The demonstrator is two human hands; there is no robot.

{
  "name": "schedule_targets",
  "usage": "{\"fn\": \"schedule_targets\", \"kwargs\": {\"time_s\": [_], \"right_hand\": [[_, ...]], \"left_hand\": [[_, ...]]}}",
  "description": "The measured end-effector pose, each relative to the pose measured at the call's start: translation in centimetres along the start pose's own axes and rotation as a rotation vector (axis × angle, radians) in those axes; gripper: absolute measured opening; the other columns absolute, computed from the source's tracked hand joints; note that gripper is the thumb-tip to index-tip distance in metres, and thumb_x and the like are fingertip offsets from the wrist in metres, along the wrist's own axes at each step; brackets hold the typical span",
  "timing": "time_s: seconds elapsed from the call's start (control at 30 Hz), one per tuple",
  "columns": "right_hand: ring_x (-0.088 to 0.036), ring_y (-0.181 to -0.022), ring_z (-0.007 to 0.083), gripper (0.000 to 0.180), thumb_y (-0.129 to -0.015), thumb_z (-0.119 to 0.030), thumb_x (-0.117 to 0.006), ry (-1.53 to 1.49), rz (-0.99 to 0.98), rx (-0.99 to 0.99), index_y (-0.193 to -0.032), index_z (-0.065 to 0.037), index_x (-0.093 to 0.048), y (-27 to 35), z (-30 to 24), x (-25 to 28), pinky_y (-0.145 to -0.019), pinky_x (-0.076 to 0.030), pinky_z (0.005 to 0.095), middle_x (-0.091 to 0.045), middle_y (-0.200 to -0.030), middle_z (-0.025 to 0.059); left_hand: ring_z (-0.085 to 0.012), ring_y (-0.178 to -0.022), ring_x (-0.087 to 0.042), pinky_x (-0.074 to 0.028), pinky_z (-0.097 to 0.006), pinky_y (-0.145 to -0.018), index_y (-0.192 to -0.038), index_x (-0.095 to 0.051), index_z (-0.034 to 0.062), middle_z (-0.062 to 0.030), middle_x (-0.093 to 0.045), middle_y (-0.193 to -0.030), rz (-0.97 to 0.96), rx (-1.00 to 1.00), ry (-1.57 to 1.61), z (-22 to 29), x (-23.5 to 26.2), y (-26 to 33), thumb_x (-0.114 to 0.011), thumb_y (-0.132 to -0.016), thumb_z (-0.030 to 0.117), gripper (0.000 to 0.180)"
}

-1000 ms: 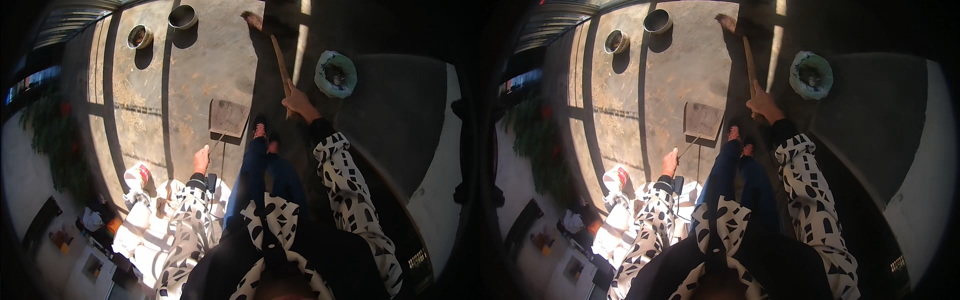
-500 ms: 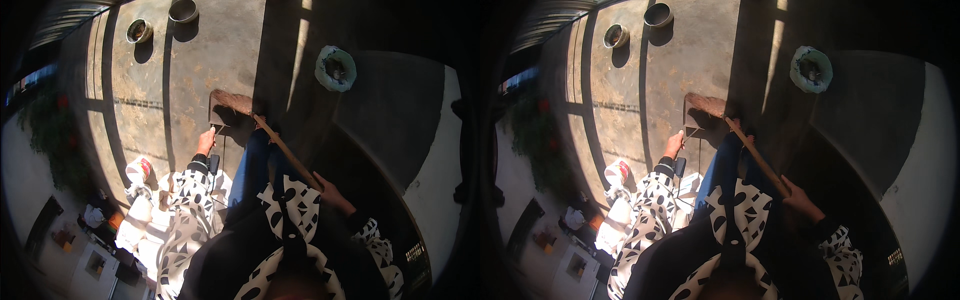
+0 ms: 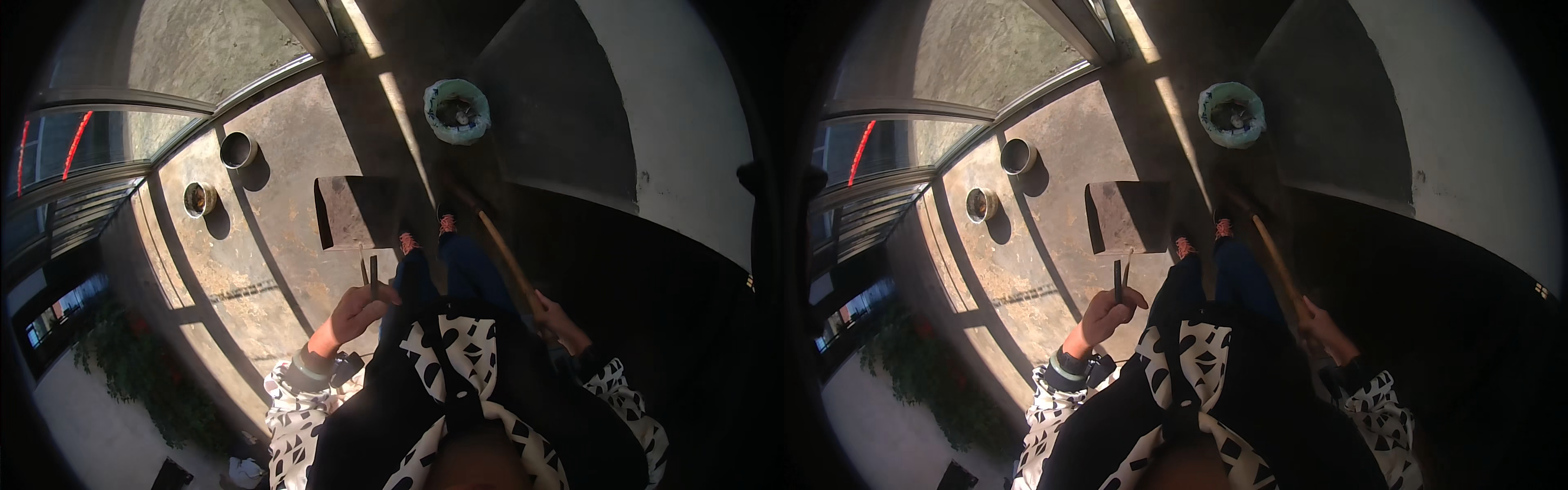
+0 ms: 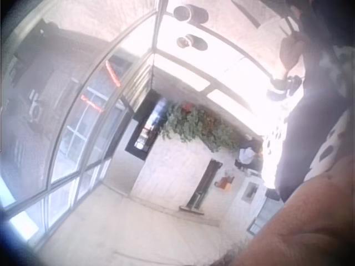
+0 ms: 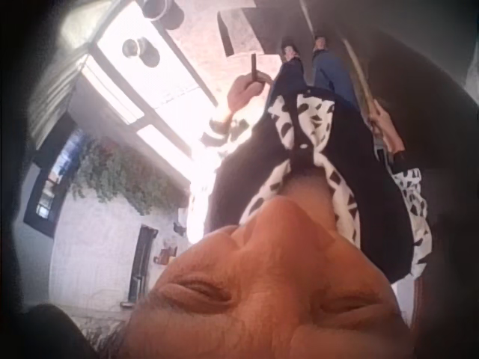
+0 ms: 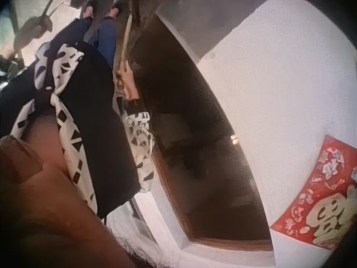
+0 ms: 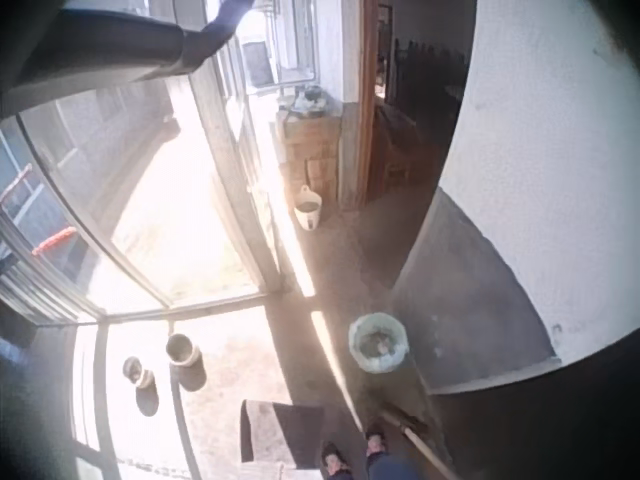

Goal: The person sweeps a concrete floor with a broom and dustpan, moving debris into the dustpan and then into a trash bag. They walk through a room and onto a balcony, sweeping different areas and collecting dirt.

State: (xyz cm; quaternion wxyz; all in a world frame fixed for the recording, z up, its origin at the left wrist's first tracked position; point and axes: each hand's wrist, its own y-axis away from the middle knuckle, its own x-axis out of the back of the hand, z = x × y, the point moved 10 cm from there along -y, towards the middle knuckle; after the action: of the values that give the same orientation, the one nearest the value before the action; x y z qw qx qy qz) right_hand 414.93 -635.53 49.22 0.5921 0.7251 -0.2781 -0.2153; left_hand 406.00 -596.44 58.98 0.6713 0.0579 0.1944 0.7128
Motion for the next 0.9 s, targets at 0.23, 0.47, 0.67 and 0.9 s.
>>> {"fn": "schedule_targets", "kwargs": {"time_s": [0.23, 0.47, 0.67, 0.9], "right_hand": [[-0.05, -0.049, 0.0149, 0.084, -0.076, -0.001, -0.051, -0.48, -0.069, 0.023, -0.144, -0.01, -0.002, -6.7, 3.5, -1.0, -0.044, -0.043, 0.0305, -0.051, -0.063, 0.0086], [-0.05, -0.047, 0.0175, 0.085, -0.078, 0.0, -0.051, -0.504, -0.098, 0.036, -0.143, -0.009, 0.003, -11.7, 8.2, -2.1, -0.042, -0.042, 0.0315, -0.05, -0.06, 0.0086], [-0.051, -0.05, 0.0176, 0.076, -0.076, 0.001, -0.052, -0.456, 0.009, 0.07, -0.14, -0.008, -0.011, -12.1, 5.9, -1.2, -0.043, -0.04, 0.0315, -0.052, -0.063, 0.0088], [-0.051, -0.055, 0.0158, 0.044, -0.073, -0.001, -0.055, -0.297, 0.055, 0.128, -0.116, -0.002, -0.045, -11.2, 4.2, 0.3, -0.049, -0.039, 0.0307, -0.054, -0.069, 0.0063]], "left_hand": [[-0.0366, -0.048, -0.05, -0.037, -0.042, -0.046, -0.07, -0.051, -0.0008, -0.0202, -0.048, -0.053, 0.258, -0.231, -0.803, 4.0, 2.2, -16.2, -0.044, -0.092, 0.023, 0.033], [-0.0363, -0.054, -0.057, -0.046, -0.045, -0.052, -0.068, -0.053, 0.0038, -0.0159, -0.055, -0.053, -0.107, -0.242, -1.266, 3.5, -11.3, -23.5, -0.048, -0.09, 0.033, 0.036], [-0.0359, -0.057, -0.059, -0.047, -0.046, -0.051, -0.068, -0.058, 0.0044, -0.0169, -0.057, -0.056, -0.187, -0.339, -1.262, 2.5, -16.6, -31.4, -0.048, -0.088, 0.035, 0.038], [-0.0378, -0.058, -0.058, -0.046, -0.046, -0.052, -0.069, -0.059, 0.0038, -0.0184, -0.057, -0.059, -0.036, -0.256, -1.291, 0.3, -10.2, -32.2, -0.048, -0.088, 0.034, 0.038]]}}
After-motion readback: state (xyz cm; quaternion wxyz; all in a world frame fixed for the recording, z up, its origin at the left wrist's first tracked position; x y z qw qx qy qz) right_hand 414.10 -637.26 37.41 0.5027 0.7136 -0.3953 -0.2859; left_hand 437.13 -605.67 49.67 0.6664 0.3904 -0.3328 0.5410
